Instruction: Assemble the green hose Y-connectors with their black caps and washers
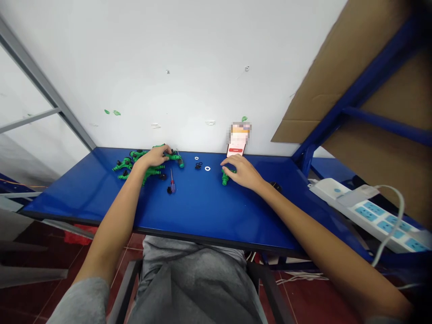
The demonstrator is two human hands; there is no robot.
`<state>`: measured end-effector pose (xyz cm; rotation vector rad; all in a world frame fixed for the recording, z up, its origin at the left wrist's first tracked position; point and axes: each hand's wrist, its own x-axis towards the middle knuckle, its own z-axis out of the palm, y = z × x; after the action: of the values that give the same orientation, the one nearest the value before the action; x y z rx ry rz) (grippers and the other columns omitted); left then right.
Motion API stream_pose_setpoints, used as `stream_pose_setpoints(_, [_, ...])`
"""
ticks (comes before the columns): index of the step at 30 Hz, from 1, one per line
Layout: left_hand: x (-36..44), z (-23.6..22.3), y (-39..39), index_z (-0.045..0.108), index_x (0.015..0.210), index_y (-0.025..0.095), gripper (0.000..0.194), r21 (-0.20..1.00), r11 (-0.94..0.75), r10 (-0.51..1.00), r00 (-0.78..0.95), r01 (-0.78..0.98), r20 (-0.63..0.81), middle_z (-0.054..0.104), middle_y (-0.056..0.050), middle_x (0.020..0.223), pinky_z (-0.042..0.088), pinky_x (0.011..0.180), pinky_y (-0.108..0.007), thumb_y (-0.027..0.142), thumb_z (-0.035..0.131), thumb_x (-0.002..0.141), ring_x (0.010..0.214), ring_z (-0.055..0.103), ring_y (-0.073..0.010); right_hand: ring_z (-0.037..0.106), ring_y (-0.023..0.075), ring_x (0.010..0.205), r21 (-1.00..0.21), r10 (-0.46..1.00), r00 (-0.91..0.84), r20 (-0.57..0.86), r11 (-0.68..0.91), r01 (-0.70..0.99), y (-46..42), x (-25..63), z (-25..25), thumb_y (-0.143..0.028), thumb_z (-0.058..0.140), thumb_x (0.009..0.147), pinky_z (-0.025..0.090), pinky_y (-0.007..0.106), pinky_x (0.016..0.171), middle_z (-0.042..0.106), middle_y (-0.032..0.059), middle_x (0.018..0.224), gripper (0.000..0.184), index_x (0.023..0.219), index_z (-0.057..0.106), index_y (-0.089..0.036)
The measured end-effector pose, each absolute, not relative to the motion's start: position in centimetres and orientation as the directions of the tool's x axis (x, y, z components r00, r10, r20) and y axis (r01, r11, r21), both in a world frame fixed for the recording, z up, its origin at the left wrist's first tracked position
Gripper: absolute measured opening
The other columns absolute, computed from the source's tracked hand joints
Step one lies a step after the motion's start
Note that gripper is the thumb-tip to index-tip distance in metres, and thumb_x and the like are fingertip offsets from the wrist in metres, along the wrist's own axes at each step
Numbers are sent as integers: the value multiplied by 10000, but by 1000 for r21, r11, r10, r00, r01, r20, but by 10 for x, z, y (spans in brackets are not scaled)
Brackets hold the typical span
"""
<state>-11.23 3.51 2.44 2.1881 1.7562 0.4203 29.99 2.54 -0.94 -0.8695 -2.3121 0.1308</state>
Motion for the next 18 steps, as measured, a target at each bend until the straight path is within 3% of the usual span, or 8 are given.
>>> stream_pose_setpoints(3, [-111, 26, 33, 645, 1241, 198, 377, 348, -170, 985, 167, 922, 37, 727, -127, 1325, 529, 1023, -365, 186, 625, 865, 1187, 684, -281, 684, 323, 1069, -311, 634, -580, 512, 766, 563, 24, 298, -10, -308, 580, 982, 556, 537, 1006, 772, 113, 1091, 204, 1074, 746, -232])
stream_pose_setpoints(7, [-111, 33, 29, 680, 1230, 194, 363, 292, -132, 991, 133, 947, 17, 739, -131, 1324, 541, 1022, -361, 218, 637, 871, 1208, 692, -298, 668, 340, 1146, -290, 641, -626, 445, 764, 576, 26, 300, -9, -364, 579, 996, 532, 559, 1057, 749, 134, 1175, 273, 1164, 739, -218])
stream_pose_setpoints(12, [-108, 64, 10, 743, 1162, 194, 329, 298, -156, 986, 132, 942, 97, 803, -87, 1114, 569, 897, -329, 285, 627, 867, 1009, 742, -259, 638, 340, 1265, -261, 628, -711, 317, 778, 571, 31, 316, -1, -282, 544, 980, 486, 566, 1142, 699, 138, 1310, 373, 1310, 709, -228])
stream_pose_setpoints(14, [-100, 77, -2, 769, 1056, 217, 275, 325, -147, 986, 165, 934, -28, 804, -52, 930, 561, 765, -312, 374, 674, 851, 821, 737, -231, 630, 343, 1288, -276, 629, -732, 262, 776, 568, 32, 322, 1, -216, 568, 918, 486, 564, 1147, 675, 143, 1363, 451, 1351, 695, -226])
stream_pose_setpoints(16, [-84, 84, -13, 780, 929, 224, 303, 331, -63, 916, 187, 941, -355, 791, -51, 823, 519, 630, -308, 500, 752, 808, 671, 707, -221, 629, 344, 1292, -296, 630, -748, 211, 770, 565, 32, 326, 1, -166, 600, 844, 504, 550, 1127, 664, 141, 1390, 549, 1384, 677, -228])
stream_pose_setpoints(18, [-64, 83, -21, 744, 758, 207, 362, 265, 11, 841, 134, 964, -525, 784, -75, 786, 494, 594, -318, 564, 805, 766, 628, 694, -225, 631, 341, 1278, -303, 630, -757, 174, 765, 567, 32, 327, -1, -141, 619, 796, 525, 528, 1095, 676, 138, 1370, 621, 1409, 656, -228])
